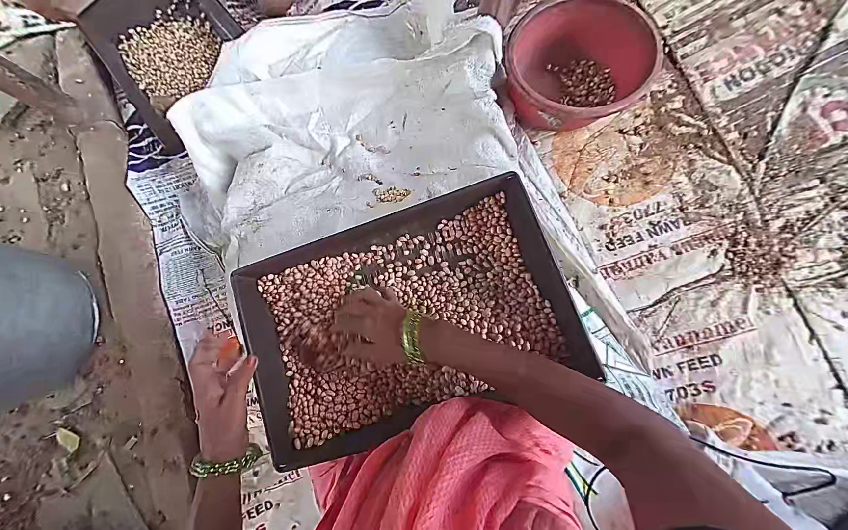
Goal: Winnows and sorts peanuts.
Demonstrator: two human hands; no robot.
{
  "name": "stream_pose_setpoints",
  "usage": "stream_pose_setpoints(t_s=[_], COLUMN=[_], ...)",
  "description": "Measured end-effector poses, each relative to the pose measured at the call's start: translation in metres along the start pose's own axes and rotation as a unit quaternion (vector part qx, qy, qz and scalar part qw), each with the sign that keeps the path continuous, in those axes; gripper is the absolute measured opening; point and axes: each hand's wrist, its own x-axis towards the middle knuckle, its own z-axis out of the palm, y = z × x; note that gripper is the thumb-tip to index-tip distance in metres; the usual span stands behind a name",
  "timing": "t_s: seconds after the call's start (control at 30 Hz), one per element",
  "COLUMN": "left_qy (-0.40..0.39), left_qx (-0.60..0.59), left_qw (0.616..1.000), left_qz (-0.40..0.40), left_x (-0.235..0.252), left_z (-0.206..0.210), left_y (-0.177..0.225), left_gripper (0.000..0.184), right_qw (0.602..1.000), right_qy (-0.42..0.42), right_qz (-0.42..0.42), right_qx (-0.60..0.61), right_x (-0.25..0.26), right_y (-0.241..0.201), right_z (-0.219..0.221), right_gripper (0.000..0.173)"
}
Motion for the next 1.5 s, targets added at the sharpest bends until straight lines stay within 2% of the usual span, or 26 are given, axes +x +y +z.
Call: stream_pose_setpoints(t_s=[0.03, 0.07, 0.1, 0.13, 0.17, 0.2, 0.27, 0.3, 0.37, 0.47, 0.53, 0.6, 0.67, 0.7, 0.77, 0.8, 0.87, 0.93, 1.0, 1.07, 1.17, 1.27, 1.3, 1.37, 1.43, 1.5], left_qy=[-0.019, -0.036, -0.044, -0.046, -0.046, -0.045, -0.051, -0.053, -0.046, -0.043, -0.046, -0.087, -0.131, -0.135, -0.113, -0.099, -0.056, -0.056, -0.097, -0.132, -0.125, -0.093, -0.084, -0.074, -0.083, -0.109], left_qx=[-0.016, -0.029, -0.042, -0.055, -0.069, -0.082, -0.099, -0.110, -0.157, -0.216, -0.227, -0.203, -0.175, -0.171, -0.201, -0.234, -0.311, -0.354, -0.371, -0.351, -0.225, -0.286, -0.325, -0.350, -0.382, -0.382], left_qw=[0.999, 0.995, 0.991, 0.986, 0.982, 0.980, 0.977, 0.974, 0.967, 0.953, 0.950, 0.959, 0.968, 0.971, 0.969, 0.962, 0.939, 0.922, 0.914, 0.919, 0.960, 0.949, 0.937, 0.927, 0.914, 0.912], left_qz=[-0.042, -0.083, -0.120, -0.150, -0.167, -0.175, -0.184, -0.190, -0.195, -0.206, -0.211, -0.177, -0.125, -0.102, -0.094, -0.102, -0.138, -0.145, -0.130, -0.120, -0.109, -0.093, -0.101, -0.110, -0.106, -0.104], left_x=[-0.009, -0.019, -0.028, -0.036, -0.040, -0.041, -0.040, -0.040, -0.041, -0.048, -0.045, -0.026, 0.000, 0.016, 0.043, 0.047, 0.033, 0.016, 0.016, 0.030, 0.061, 0.072, 0.066, 0.044, 0.032, 0.037], left_z=[0.003, 0.007, 0.011, 0.015, 0.016, 0.017, 0.019, 0.021, 0.021, 0.020, 0.024, 0.032, 0.043, 0.047, 0.040, 0.029, 0.007, -0.002, 0.011, 0.039, 0.056, 0.024, 0.010, -0.009, -0.001, 0.026], left_y=[-0.005, -0.009, -0.015, -0.019, -0.022, -0.024, -0.021, -0.018, -0.013, 0.001, 0.024, 0.058, 0.094, 0.099, 0.082, 0.064, 0.035, 0.022, 0.030, 0.060, 0.094, 0.057, 0.040, 0.015, 0.022, 0.039], left_gripper=[0.081, 0.077, 0.069, 0.064, 0.062, 0.062, 0.064, 0.064, 0.058, 0.055, 0.056, 0.061, 0.061, 0.060, 0.054, 0.053, 0.052, 0.052, 0.054, 0.056, 0.059, 0.052, 0.053, 0.052, 0.053, 0.050], right_qw=[1.000, 0.995, 0.979, 0.952, 0.924, 0.906, 0.887, 0.864, 0.792, 0.764, 0.718, 0.688, 0.688, 0.692, 0.702, 0.720, 0.760, 0.777, 0.748, 0.713, 0.716, 0.746, 0.759, 0.775, 0.753, 0.721], right_qy=[0.008, 0.076, 0.191, 0.300, 0.374, 0.404, 0.375, 0.358, 0.354, 0.389, 0.460, 0.508, 0.517, 0.516, 0.509, 0.490, 0.440, 0.424, 0.466, 0.496, 0.490, 0.477, 0.467, 0.439, 0.464, 0.498], right_qz=[-0.017, -0.022, -0.007, 0.026, 0.070, 0.126, 0.247, 0.293, 0.351, 0.323, 0.324, 0.322, 0.329, 0.326, 0.297, 0.272, 0.226, 0.199, 0.220, 0.275, 0.334, 0.272, 0.241, 0.195, 0.193, 0.215], right_qx=[0.021, 0.054, 0.067, 0.054, 0.028, 0.021, 0.106, 0.196, 0.351, 0.401, 0.410, 0.407, 0.388, 0.386, 0.399, 0.409, 0.421, 0.419, 0.418, 0.411, 0.369, 0.378, 0.385, 0.411, 0.424, 0.431], right_x=[-0.024, -0.055, -0.089, -0.123, -0.157, -0.187, -0.227, -0.234, -0.231, -0.240, -0.254, -0.268, -0.275, -0.268, -0.232, -0.212, -0.187, -0.191, -0.216, -0.242, -0.240, -0.195, -0.181, -0.176, -0.192, -0.220], right_y=[0.000, 0.005, 0.015, 0.031, 0.051, 0.072, 0.100, 0.099, 0.079, 0.065, 0.055, 0.058, 0.068, 0.073, 0.073, 0.070, 0.054, 0.044, 0.053, 0.069, 0.075, 0.068, 0.057, 0.039, 0.038, 0.058], right_z=[-0.005, -0.011, -0.017, -0.027, -0.038, -0.045, -0.038, -0.026, -0.006, 0.006, 0.013, 0.005, -0.020, -0.037, -0.068, -0.073, -0.061, -0.041, -0.029, -0.036, -0.079, -0.083, -0.075, -0.051, -0.034, -0.029], right_gripper=[0.043, 0.042, 0.040, 0.042, 0.050, 0.062, 0.087, 0.086, 0.069, 0.079, 0.073, 0.065, 0.063, 0.060, 0.048, 0.048, 0.060, 0.071, 0.074, 0.070, 0.056, 0.050, 0.052, 0.067, 0.067, 0.066])
